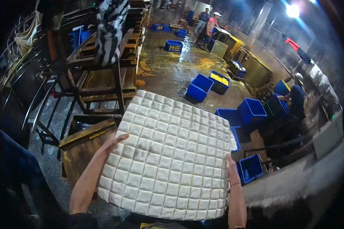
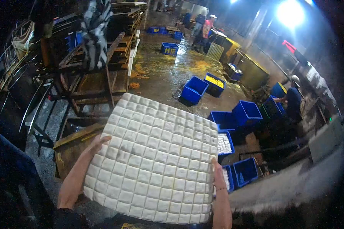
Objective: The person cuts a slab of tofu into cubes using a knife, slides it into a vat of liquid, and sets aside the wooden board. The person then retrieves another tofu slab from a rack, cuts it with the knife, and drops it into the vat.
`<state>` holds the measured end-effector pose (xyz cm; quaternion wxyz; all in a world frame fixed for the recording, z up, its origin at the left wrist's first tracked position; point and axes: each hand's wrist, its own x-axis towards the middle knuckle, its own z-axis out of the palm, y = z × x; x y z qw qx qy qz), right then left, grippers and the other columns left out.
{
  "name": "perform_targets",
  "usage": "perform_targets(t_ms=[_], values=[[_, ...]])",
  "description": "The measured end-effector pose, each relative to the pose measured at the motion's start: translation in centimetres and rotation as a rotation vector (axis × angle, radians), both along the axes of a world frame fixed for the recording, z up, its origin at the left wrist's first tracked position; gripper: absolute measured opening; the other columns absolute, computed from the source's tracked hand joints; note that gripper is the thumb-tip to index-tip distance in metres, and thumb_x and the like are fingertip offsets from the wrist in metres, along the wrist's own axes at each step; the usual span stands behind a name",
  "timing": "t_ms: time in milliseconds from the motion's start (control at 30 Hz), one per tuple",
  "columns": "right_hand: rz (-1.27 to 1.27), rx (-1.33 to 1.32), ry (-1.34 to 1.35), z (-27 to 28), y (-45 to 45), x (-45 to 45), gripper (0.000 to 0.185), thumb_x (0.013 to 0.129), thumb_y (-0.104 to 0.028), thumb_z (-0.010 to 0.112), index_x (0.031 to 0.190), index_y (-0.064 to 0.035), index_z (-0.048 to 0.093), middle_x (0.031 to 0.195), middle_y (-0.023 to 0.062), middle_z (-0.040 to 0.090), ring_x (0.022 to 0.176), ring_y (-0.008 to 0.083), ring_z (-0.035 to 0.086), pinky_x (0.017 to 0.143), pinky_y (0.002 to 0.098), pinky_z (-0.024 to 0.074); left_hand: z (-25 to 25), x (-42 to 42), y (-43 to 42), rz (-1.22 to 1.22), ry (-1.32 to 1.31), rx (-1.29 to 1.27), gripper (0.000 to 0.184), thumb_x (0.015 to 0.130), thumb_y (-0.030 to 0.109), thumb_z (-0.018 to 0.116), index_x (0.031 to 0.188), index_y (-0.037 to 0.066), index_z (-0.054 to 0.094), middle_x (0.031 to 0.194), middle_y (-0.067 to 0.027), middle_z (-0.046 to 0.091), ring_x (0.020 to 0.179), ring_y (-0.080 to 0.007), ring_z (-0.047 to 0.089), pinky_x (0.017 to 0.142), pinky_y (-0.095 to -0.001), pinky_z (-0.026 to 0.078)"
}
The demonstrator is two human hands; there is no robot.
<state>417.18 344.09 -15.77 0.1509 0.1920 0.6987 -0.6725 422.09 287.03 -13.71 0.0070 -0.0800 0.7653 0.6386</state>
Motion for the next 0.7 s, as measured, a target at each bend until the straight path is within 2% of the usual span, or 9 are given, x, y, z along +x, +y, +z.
perform_targets(t_ms=[67,133,167,200,267,400,500,667,700], values=[[0.004,0.052,-0.084,-1.6,1.6,-1.3,0.069,0.088,-0.054,0.056,0.141,-0.0107,0.051,0.134,0.0116,0.057,0.118,0.0242,0.056,0.093,0.0416,0.0489,0.5,0.1,0.4,-0.005,-0.106,0.093,0.082,0.080,0.053,0.071,0.140,0.002,0.048,0.135,-0.0104,0.054,0.124,-0.0201,0.048,0.106,-0.0340,0.035],[-0.075,0.125,0.183,-1.1,0.4,-0.7,0.061,0.092,-0.055,0.056,0.127,-0.0051,0.061,0.121,0.0070,0.064,0.103,0.0192,0.063,0.091,0.0345,0.0496,1.1,0.2,0.2,-0.007,-0.182,0.018,0.083,0.079,0.054,0.072,0.138,0.000,0.050,0.134,-0.0109,0.056,0.124,-0.0207,0.049,0.106,-0.0345,0.034],[-0.006,-0.072,-0.005,-0.5,0.8,-0.8,0.060,0.092,-0.056,0.055,0.125,-0.0053,0.062,0.124,0.0039,0.061,0.113,0.0172,0.056,0.100,0.0326,0.0416,-1.8,0.0,-0.8,0.035,-0.097,0.044,0.084,0.077,0.057,0.073,0.134,0.000,0.053,0.129,-0.0113,0.060,0.125,-0.0213,0.049,0.108,-0.0357,0.034],[0.086,0.102,0.348,-1.6,1.1,-0.9,0.057,0.095,-0.054,0.053,0.124,-0.0059,0.062,0.120,0.0021,0.061,0.115,0.0152,0.052,0.100,0.0304,0.0393,-2.0,0.2,-0.9,0.043,-0.081,0.038,0.084,0.077,0.057,0.073,0.134,0.000,0.053,0.129,-0.0113,0.060,0.125,-0.0213,0.049,0.108,-0.0357,0.034],[0.118,0.190,0.211,-0.7,0.9,-1.7,0.053,0.097,-0.051,0.051,0.124,-0.0066,0.062,0.117,0.0016,0.061,0.106,0.0137,0.055,0.093,0.0291,0.0441,-0.5,0.4,-0.4,0.036,0.017,0.056,0.087,0.075,0.060,0.074,0.134,0.000,0.053,0.129,-0.0134,0.060,0.127,-0.0234,0.048,0.109,-0.0376,0.032],[0.117,-0.053,0.087,-4.0,2.7,-3.4,0.052,0.097,-0.048,0.052,0.129,-0.0071,0.060,0.117,0.0023,0.061,0.102,0.0137,0.058,0.087,0.0302,0.0484,4.1,2.2,1.2,0.060,0.057,-0.137,0.100,0.079,0.061,0.069,0.147,-0.003,0.033,0.152,-0.0169,0.034,0.140,-0.0248,0.030,0.116,-0.0378,0.021],[0.114,0.052,0.187,-0.2,0.1,-1.1,0.053,0.095,-0.048,0.054,0.128,-0.0063,0.060,0.117,0.0037,0.063,0.102,0.0143,0.059,0.087,0.0314,0.0493,4.4,2.7,1.6,0.068,-0.094,-0.012,0.091,0.081,0.057,0.067,0.145,-0.001,0.039,0.147,-0.0129,0.041,0.134,-0.0221,0.038,0.113,-0.0370,0.026],[0.135,0.131,0.206,-6.4,2.3,-4.6,0.060,0.096,-0.054,0.052,0.124,-0.0025,0.062,0.114,0.0048,0.064,0.096,0.0165,0.060,0.088,0.0323,0.0468,5.5,3.2,2.7,0.077,-0.045,0.059,0.078,0.082,0.053,0.067,0.138,0.002,0.049,0.130,-0.0126,0.057,0.120,-0.0236,0.053,0.104,-0.0363,0.038],[0.057,0.088,0.155,-6.3,2.0,-4.7,0.057,0.095,-0.058,0.051,0.106,-0.0059,0.070,0.102,-0.0027,0.063,0.093,0.0113,0.053,0.082,0.0253,0.0426,5.6,3.0,2.9,0.045,-0.019,0.054,0.078,0.082,0.053,0.067,0.138,0.002,0.049,0.129,-0.0133,0.058,0.118,-0.0248,0.055,0.102,-0.0371,0.041]])
